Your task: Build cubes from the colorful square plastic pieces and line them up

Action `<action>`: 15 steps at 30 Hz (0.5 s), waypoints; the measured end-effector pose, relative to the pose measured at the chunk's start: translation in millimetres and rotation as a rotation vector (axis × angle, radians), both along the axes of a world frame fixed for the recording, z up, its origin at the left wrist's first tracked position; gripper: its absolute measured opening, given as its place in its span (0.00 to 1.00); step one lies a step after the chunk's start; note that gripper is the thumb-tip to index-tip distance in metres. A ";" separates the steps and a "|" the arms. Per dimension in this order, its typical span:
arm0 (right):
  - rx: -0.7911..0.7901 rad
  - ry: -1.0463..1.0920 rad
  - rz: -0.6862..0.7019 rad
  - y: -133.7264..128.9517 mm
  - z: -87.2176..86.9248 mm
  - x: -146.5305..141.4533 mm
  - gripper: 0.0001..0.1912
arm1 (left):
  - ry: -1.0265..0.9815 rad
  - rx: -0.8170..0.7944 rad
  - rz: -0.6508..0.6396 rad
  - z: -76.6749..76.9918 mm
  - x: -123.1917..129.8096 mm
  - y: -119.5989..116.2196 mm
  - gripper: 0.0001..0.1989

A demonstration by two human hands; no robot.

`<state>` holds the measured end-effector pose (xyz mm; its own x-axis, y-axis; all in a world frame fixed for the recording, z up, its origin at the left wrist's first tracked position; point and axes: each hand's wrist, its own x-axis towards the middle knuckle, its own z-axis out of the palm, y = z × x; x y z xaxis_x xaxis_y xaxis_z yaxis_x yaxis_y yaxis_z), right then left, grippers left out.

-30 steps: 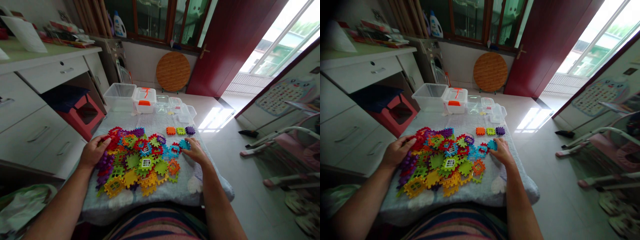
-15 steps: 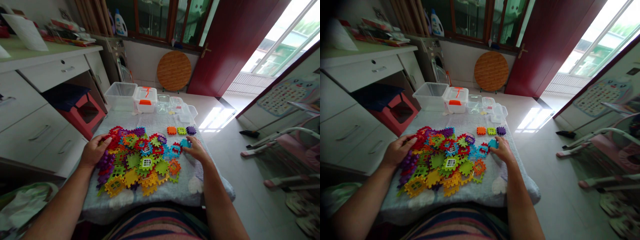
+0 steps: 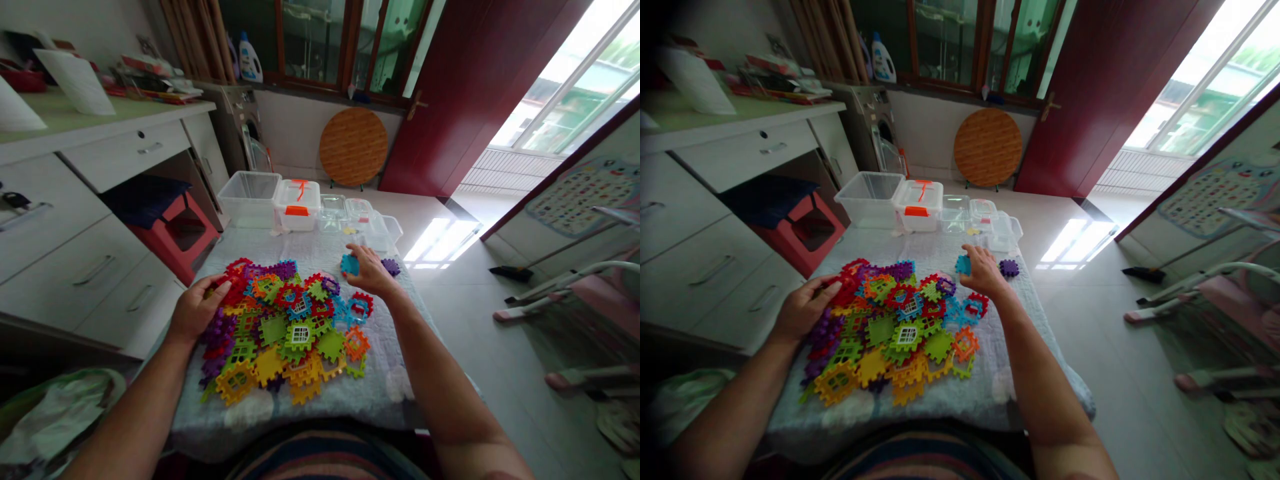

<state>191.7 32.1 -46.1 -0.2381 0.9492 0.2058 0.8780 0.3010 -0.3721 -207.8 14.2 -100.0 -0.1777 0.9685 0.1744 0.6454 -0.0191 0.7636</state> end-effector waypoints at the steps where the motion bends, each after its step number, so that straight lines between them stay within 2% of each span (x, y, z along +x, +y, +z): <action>1: -0.004 -0.023 0.032 10.2 -0.7 -8.0 0.37 | -0.002 -0.002 0.000 0.2 0.1 -0.2 0.24; 6: -0.145 -0.151 0.099 44.0 -14.0 -32.6 0.38 | -0.004 0.020 -0.018 -0.4 -0.7 -0.1 0.24; 11: -0.248 -0.240 0.136 52.0 -19.6 -33.3 0.41 | 0.005 0.036 -0.027 -1.7 -1.6 0.9 0.23; 15: -0.264 -0.286 0.173 55.1 -16.8 -35.1 0.39 | 0.000 0.032 -0.028 -3.5 -2.3 1.5 0.24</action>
